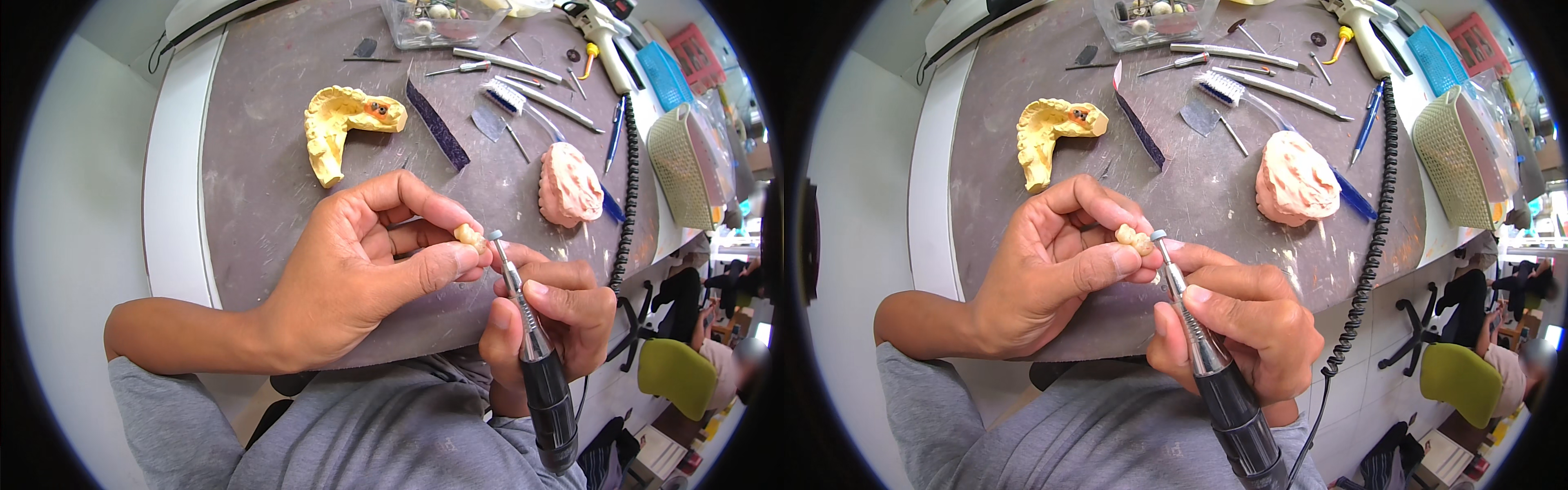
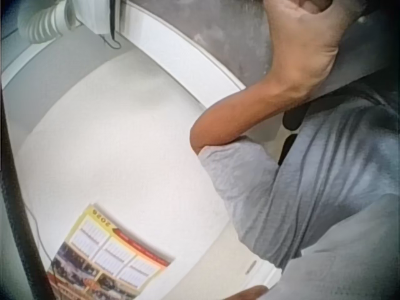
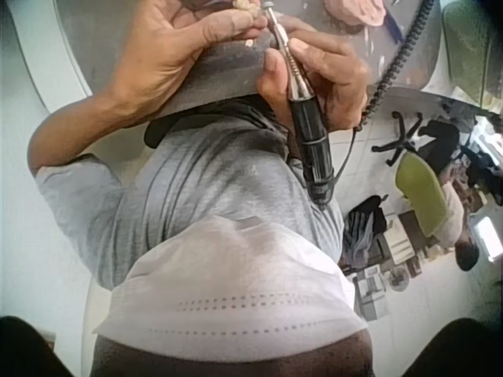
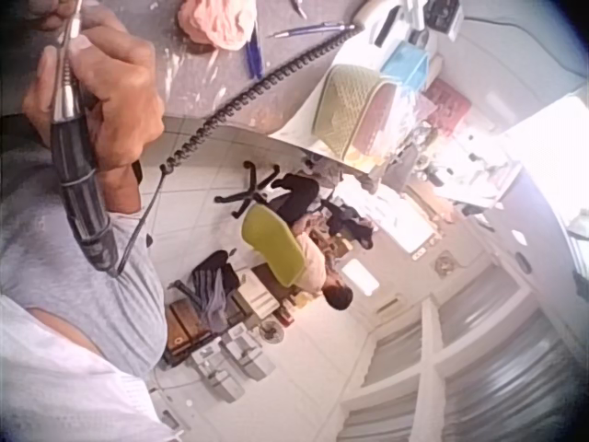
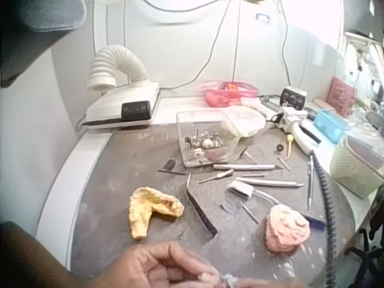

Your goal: The person fits a dental crown onto a plaster mold and uses a rotary tool to polish and shape the surface.

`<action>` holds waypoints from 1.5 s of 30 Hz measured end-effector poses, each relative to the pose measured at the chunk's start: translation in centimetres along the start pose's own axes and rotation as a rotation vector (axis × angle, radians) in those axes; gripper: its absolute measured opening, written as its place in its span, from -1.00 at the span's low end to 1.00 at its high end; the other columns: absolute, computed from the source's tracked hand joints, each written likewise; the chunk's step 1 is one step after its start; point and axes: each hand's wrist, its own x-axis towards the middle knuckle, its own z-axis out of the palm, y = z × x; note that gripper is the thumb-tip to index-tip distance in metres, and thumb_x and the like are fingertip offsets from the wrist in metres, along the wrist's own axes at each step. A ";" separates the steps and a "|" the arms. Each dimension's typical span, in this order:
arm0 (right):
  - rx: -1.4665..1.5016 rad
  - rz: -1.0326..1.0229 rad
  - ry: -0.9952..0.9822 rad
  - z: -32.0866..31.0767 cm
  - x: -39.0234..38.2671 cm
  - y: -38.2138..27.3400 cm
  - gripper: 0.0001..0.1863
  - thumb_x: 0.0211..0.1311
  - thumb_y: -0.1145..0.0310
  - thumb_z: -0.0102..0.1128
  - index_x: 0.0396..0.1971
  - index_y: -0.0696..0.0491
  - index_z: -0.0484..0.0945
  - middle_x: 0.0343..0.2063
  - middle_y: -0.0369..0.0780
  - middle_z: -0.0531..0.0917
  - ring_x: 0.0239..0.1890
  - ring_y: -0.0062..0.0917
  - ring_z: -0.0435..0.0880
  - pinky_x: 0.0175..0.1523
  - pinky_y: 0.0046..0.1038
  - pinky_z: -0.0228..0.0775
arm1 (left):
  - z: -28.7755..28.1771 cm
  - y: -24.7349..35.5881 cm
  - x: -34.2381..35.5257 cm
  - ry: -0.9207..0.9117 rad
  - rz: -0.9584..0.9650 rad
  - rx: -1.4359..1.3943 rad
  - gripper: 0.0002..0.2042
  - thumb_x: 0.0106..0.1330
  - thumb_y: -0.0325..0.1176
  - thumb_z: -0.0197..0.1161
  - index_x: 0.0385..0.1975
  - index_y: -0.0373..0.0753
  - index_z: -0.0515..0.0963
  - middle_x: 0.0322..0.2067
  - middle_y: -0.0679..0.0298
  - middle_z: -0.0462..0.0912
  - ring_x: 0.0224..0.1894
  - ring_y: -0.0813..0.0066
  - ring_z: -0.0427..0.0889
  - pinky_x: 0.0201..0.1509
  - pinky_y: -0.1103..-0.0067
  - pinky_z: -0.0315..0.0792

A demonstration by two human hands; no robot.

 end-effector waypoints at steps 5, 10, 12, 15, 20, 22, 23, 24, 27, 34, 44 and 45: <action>-0.010 0.015 -0.010 0.0 0.1 -0.2 -0.66 -0.06 0.67 0.43 -0.28 0.23 0.46 -0.51 -0.02 0.66 -0.40 -0.29 0.76 -0.24 -0.28 0.73 | 0.1 0.0 0.0 -0.008 0.002 -0.020 -0.81 0.29 -0.62 0.26 -0.16 -0.31 0.44 -0.11 0.13 0.55 -0.03 0.40 0.65 0.10 0.46 0.59; 0.008 0.007 -0.018 -0.1 0.1 0.0 -0.65 -0.07 0.68 0.43 -0.28 0.23 0.46 -0.51 -0.02 0.66 -0.41 -0.31 0.76 -0.21 -0.25 0.73 | 0.1 0.0 0.0 -0.015 0.015 -0.020 -0.81 0.29 -0.63 0.25 -0.16 -0.31 0.43 -0.10 0.12 0.55 -0.03 0.41 0.64 0.11 0.46 0.59; 0.012 0.005 -0.017 0.0 0.2 0.0 -0.66 -0.07 0.68 0.43 -0.29 0.23 0.47 -0.51 -0.02 0.66 -0.42 -0.33 0.75 -0.20 -0.24 0.73 | 0.1 0.0 0.0 -0.016 0.019 -0.016 -0.81 0.29 -0.63 0.25 -0.17 -0.31 0.43 -0.10 0.12 0.54 -0.04 0.41 0.64 0.11 0.46 0.59; 0.005 0.010 -0.018 0.0 0.2 -0.1 -0.66 -0.08 0.68 0.42 -0.29 0.24 0.47 -0.51 -0.01 0.67 -0.43 -0.34 0.75 -0.20 -0.24 0.73 | 0.0 -0.1 0.0 -0.021 0.027 -0.009 -0.81 0.29 -0.64 0.24 -0.17 -0.31 0.43 -0.11 0.12 0.54 -0.04 0.41 0.64 0.11 0.46 0.59; 0.013 0.012 -0.017 0.0 0.2 -0.1 -0.67 -0.07 0.69 0.41 -0.29 0.24 0.48 -0.52 -0.02 0.66 -0.42 -0.34 0.75 -0.20 -0.23 0.73 | 0.0 -0.1 0.1 -0.019 0.026 0.000 -0.82 0.29 -0.66 0.23 -0.19 -0.32 0.43 -0.11 0.12 0.54 -0.04 0.41 0.64 0.11 0.46 0.59; 0.013 0.026 -0.015 0.0 0.1 -0.2 -0.66 -0.07 0.69 0.41 -0.28 0.24 0.48 -0.51 -0.02 0.66 -0.42 -0.32 0.75 -0.20 -0.23 0.73 | -0.1 -0.2 0.1 -0.022 0.028 0.006 -0.82 0.29 -0.66 0.23 -0.19 -0.32 0.43 -0.11 0.12 0.54 -0.04 0.41 0.64 0.11 0.46 0.59; 0.011 0.036 -0.012 0.0 0.1 -0.3 -0.66 -0.07 0.70 0.41 -0.27 0.24 0.48 -0.51 -0.02 0.66 -0.41 -0.31 0.75 -0.19 -0.22 0.72 | -0.2 -0.2 0.1 -0.023 0.030 0.009 -0.82 0.29 -0.66 0.23 -0.19 -0.32 0.43 -0.11 0.12 0.53 -0.04 0.41 0.64 0.11 0.46 0.60; 0.010 0.047 -0.008 0.0 0.1 -0.4 -0.66 -0.07 0.70 0.41 -0.27 0.24 0.48 -0.50 -0.02 0.66 -0.40 -0.30 0.76 -0.19 -0.22 0.72 | -0.1 -0.2 0.1 -0.020 0.026 0.000 -0.82 0.29 -0.66 0.23 -0.19 -0.32 0.43 -0.11 0.12 0.53 -0.04 0.41 0.64 0.11 0.46 0.60; 0.050 0.068 0.006 0.0 0.0 -0.4 -0.65 -0.07 0.70 0.41 -0.25 0.24 0.48 -0.49 -0.02 0.66 -0.39 -0.27 0.76 -0.18 -0.21 0.72 | 0.2 0.0 0.1 -0.010 0.014 -0.013 -0.82 0.28 -0.66 0.23 -0.19 -0.32 0.43 -0.11 0.13 0.53 -0.03 0.40 0.64 0.11 0.45 0.60; 0.032 0.026 -0.012 0.0 0.2 -0.1 -0.65 -0.08 0.70 0.42 -0.27 0.25 0.48 -0.51 -0.01 0.66 -0.38 -0.27 0.77 -0.18 -0.23 0.72 | -0.1 -0.1 0.1 -0.017 0.022 0.017 -0.82 0.29 -0.66 0.23 -0.19 -0.32 0.42 -0.10 0.11 0.52 -0.02 0.39 0.64 0.11 0.45 0.60; 0.004 0.038 -0.035 -0.2 0.0 -0.2 -0.65 -0.08 0.68 0.42 -0.27 0.23 0.47 -0.50 -0.01 0.67 -0.34 -0.22 0.78 -0.20 -0.29 0.71 | -0.1 -0.1 0.0 -0.015 0.032 0.038 -0.81 0.28 -0.66 0.23 -0.19 -0.32 0.41 -0.09 0.11 0.51 -0.02 0.39 0.64 0.11 0.44 0.60; 0.003 0.040 -0.039 -0.2 0.0 -0.3 -0.65 -0.07 0.68 0.42 -0.27 0.23 0.47 -0.50 -0.02 0.67 -0.34 -0.22 0.78 -0.20 -0.28 0.71 | 0.0 -0.1 0.0 -0.013 0.028 0.031 -0.81 0.28 -0.66 0.23 -0.19 -0.32 0.41 -0.09 0.11 0.51 -0.02 0.39 0.64 0.11 0.44 0.60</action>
